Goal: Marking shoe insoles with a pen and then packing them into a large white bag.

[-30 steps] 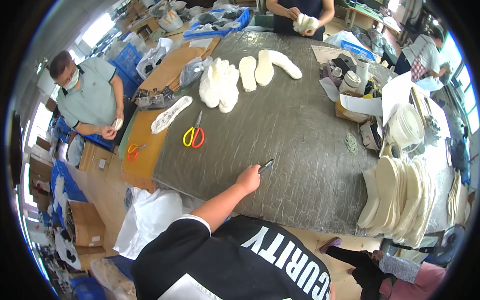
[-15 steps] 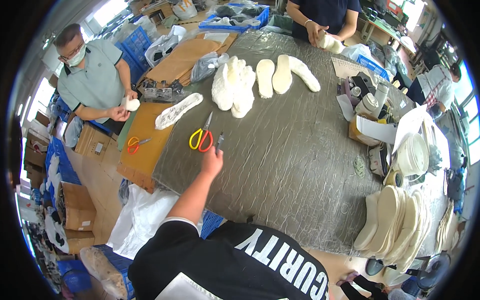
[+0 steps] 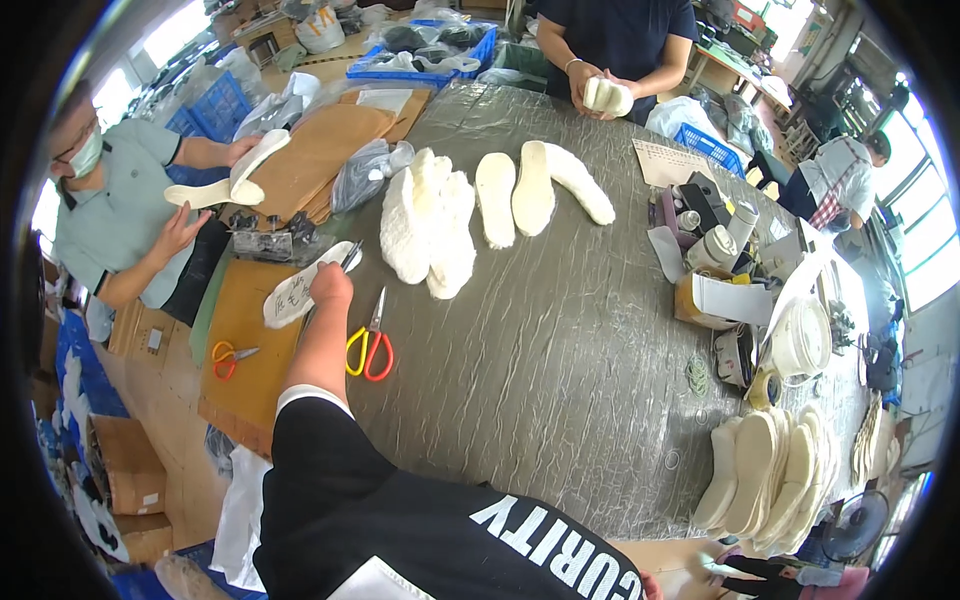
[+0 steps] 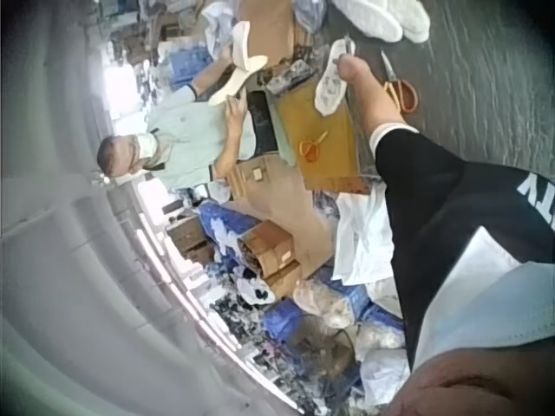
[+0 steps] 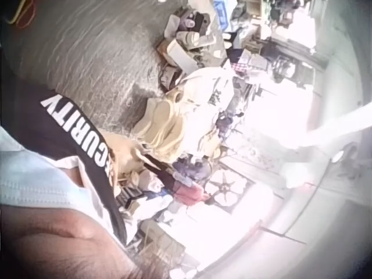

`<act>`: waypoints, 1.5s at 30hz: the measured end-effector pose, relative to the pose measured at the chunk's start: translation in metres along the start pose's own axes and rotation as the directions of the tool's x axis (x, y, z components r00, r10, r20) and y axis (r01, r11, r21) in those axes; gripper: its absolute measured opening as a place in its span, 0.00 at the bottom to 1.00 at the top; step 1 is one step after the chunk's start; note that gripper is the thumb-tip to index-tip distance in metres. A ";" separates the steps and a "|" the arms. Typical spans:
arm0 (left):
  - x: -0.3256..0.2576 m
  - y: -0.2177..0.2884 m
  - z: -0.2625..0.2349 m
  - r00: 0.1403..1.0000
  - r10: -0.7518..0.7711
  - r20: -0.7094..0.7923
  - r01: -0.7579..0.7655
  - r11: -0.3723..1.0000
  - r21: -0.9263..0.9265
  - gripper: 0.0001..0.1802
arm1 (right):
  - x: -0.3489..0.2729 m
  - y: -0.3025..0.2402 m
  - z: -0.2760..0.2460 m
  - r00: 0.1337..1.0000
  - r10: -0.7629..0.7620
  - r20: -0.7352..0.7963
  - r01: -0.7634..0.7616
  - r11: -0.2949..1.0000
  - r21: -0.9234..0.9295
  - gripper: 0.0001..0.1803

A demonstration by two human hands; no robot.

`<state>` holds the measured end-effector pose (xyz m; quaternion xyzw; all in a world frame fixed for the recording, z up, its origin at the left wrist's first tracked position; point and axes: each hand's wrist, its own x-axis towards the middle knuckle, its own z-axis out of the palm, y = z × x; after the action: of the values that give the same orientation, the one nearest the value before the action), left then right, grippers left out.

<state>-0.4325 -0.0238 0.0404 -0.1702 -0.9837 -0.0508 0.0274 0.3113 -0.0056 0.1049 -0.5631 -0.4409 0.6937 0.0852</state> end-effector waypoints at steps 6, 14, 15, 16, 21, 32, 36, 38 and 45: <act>0.011 -0.026 0.024 0.999 0.049 0.001 -0.049 0.998 0.045 0.07 | 0.027 -0.023 0.021 0.999 0.052 -0.016 -0.052 0.999 -0.004 0.13; 0.029 -0.023 -0.041 0.954 -0.195 -0.226 0.039 0.832 -0.554 0.13 | 0.141 -0.091 0.088 0.995 -0.024 0.098 0.044 0.978 -0.204 0.12; 0.037 -0.022 -0.053 0.952 -0.203 -0.230 0.044 0.832 -0.553 0.13 | 0.158 -0.083 0.089 0.994 -0.027 0.106 0.048 0.977 -0.207 0.12; 0.045 -0.020 -0.065 0.951 -0.215 -0.224 0.026 0.773 -0.633 0.14 | 0.171 -0.068 0.086 0.996 0.020 0.081 -0.001 0.975 -0.223 0.10; 0.094 -0.023 -0.079 0.913 -0.287 -0.288 -0.015 0.684 -0.729 0.14 | 0.178 -0.069 0.091 0.991 0.123 -0.051 -0.132 0.951 -0.278 0.05; 0.244 -0.002 -0.070 0.853 -0.225 -0.471 -0.187 0.711 -0.677 0.15 | 0.184 -0.080 0.085 0.964 0.265 -0.029 -0.266 0.947 -0.179 0.06; 0.196 0.028 -0.071 0.934 -0.272 -0.234 -0.129 0.353 -0.927 0.16 | 0.181 -0.078 0.087 0.969 0.238 -0.069 -0.247 0.951 -0.184 0.06; 0.158 0.018 -0.059 0.943 -0.252 -0.216 -0.124 0.335 -0.934 0.16 | 0.181 -0.074 0.085 0.973 0.221 -0.059 -0.228 0.957 -0.181 0.07; -0.010 -0.005 -0.022 0.980 -0.090 0.176 0.195 0.306 -0.932 0.13 | 0.179 -0.068 0.083 0.978 0.193 -0.077 -0.201 0.974 -0.106 0.11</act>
<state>-0.4245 -0.0342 0.0607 -0.0685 -0.7803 -0.6088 -0.1258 0.1519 0.1026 0.0249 -0.6305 -0.4183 0.6539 -0.0014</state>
